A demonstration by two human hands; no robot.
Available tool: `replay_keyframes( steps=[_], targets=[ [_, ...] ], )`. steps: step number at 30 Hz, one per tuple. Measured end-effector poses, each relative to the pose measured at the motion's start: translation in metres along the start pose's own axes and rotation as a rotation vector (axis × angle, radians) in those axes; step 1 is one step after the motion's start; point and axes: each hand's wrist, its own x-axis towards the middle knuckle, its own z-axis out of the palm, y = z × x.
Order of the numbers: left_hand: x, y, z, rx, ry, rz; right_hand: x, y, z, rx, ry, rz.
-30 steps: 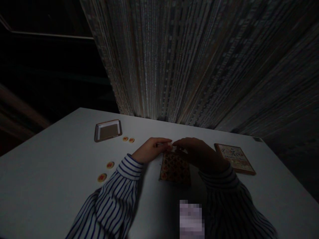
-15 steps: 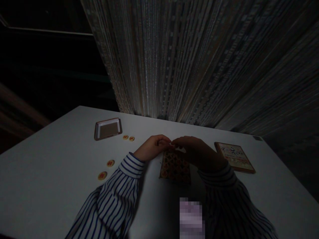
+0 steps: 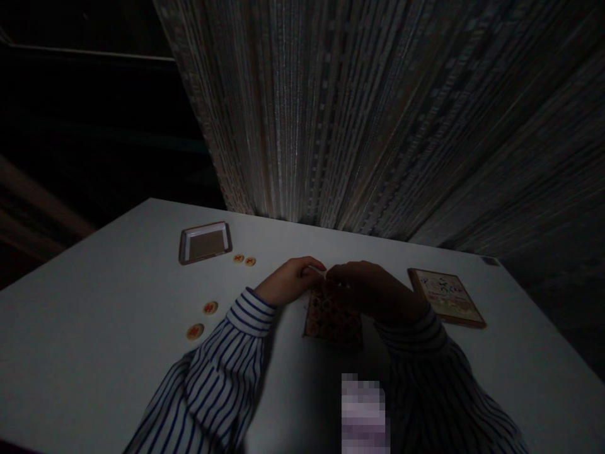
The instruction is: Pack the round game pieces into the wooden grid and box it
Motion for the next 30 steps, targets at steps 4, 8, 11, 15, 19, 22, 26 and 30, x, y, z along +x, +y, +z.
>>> replay_keyframes(
  steps=[4, 8, 11, 15, 19, 22, 26, 30],
  targets=[
    [0.003, -0.008, -0.004, 0.189, 0.095, 0.048, -0.001, -0.002, -0.003, -0.071, -0.074, 0.064],
    [0.004, -0.015, -0.008, 0.42, 0.178, 0.073, -0.001, -0.004, -0.004, -0.088, -0.13, 0.093],
    [0.003, -0.015, -0.009, 0.549, 0.183, 0.058, 0.002, -0.003, 0.002, -0.067, -0.171, 0.101],
    [0.001, -0.013, -0.01, 0.645, 0.164, 0.058, 0.007, 0.001, 0.015, -0.14, -0.174, 0.068],
    [0.0, -0.012, -0.01, 0.714, 0.148, 0.022, 0.008, 0.005, 0.025, -0.172, -0.149, 0.033],
    [0.0, -0.011, -0.009, 0.767, 0.118, -0.013, 0.009, 0.006, 0.027, -0.188, -0.168, 0.02],
    [0.0, -0.012, -0.01, 0.832, 0.067, -0.029, 0.011, 0.004, 0.027, -0.202, -0.206, 0.037],
    [0.0, -0.013, -0.009, 0.852, 0.056, -0.04, 0.013, 0.001, 0.028, -0.201, -0.231, 0.034]
  ],
)
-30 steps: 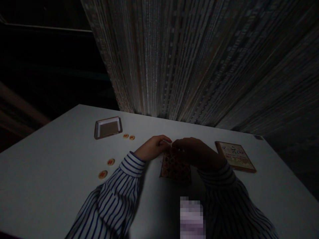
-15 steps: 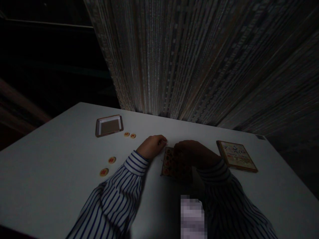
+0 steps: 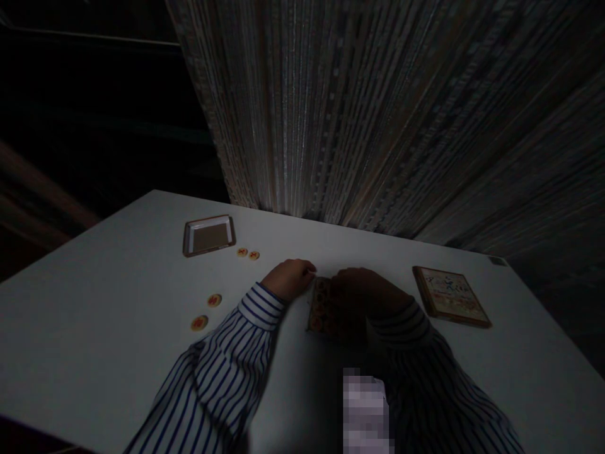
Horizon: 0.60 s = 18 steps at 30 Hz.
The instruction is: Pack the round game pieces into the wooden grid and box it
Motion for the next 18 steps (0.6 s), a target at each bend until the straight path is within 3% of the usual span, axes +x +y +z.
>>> replay_keyframes(
  steps=[18],
  targets=[
    [-0.0022, 0.0023, -0.0022, -0.02, -0.008, -0.004, 0.0027, 0.0016, 0.0071, 0.009, -0.029, -0.012]
  ],
)
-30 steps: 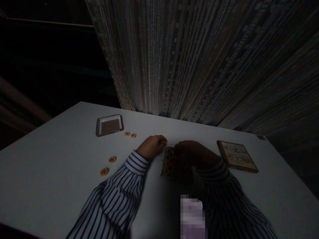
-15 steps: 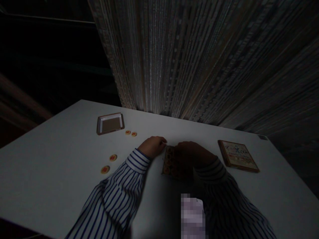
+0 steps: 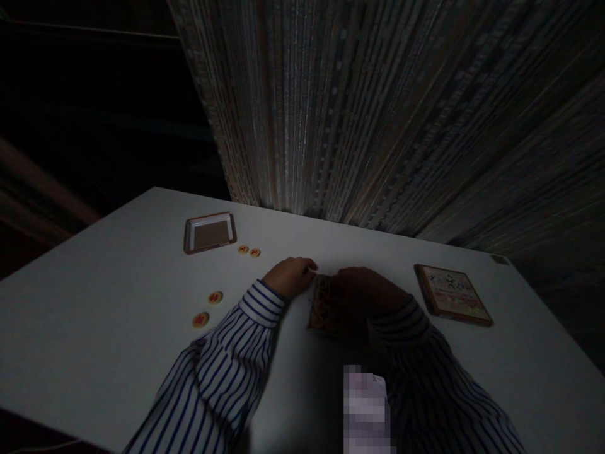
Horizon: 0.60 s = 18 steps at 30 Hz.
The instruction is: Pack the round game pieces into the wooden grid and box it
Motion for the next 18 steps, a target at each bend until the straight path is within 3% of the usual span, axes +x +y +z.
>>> replay_keyframes(
  steps=[18],
  targets=[
    [-0.0001, -0.0011, 0.0008, -0.015, -0.007, -0.008, 0.0011, -0.0005, -0.0013, 0.024, -0.048, 0.002]
  ],
)
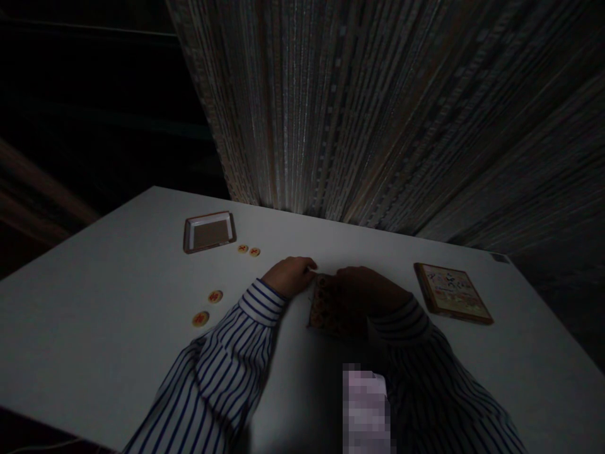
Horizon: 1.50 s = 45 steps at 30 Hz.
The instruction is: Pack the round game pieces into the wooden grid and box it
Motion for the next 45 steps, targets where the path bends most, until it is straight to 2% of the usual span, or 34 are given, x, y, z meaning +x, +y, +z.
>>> replay_keyframes(
  steps=[18, 30, 36, 43, 45],
  targets=[
    [-0.001, 0.003, -0.003, 0.035, -0.049, -0.025, -0.002, -0.001, -0.003, -0.06, 0.011, -0.041],
    [-0.001, 0.0, -0.001, 0.07, -0.028, -0.016, -0.002, 0.0, -0.001, -0.052, 0.03, -0.033],
    [-0.001, -0.001, -0.001, 0.07, -0.004, -0.007, -0.011, 0.002, -0.01, 0.007, 0.064, 0.004],
    [-0.002, 0.002, -0.005, 0.055, 0.05, 0.014, -0.022, 0.0, -0.031, 0.021, 0.094, 0.101],
    [-0.003, 0.002, -0.007, 0.051, 0.078, 0.023, -0.024, -0.001, -0.034, 0.013, 0.141, 0.107]
  ],
)
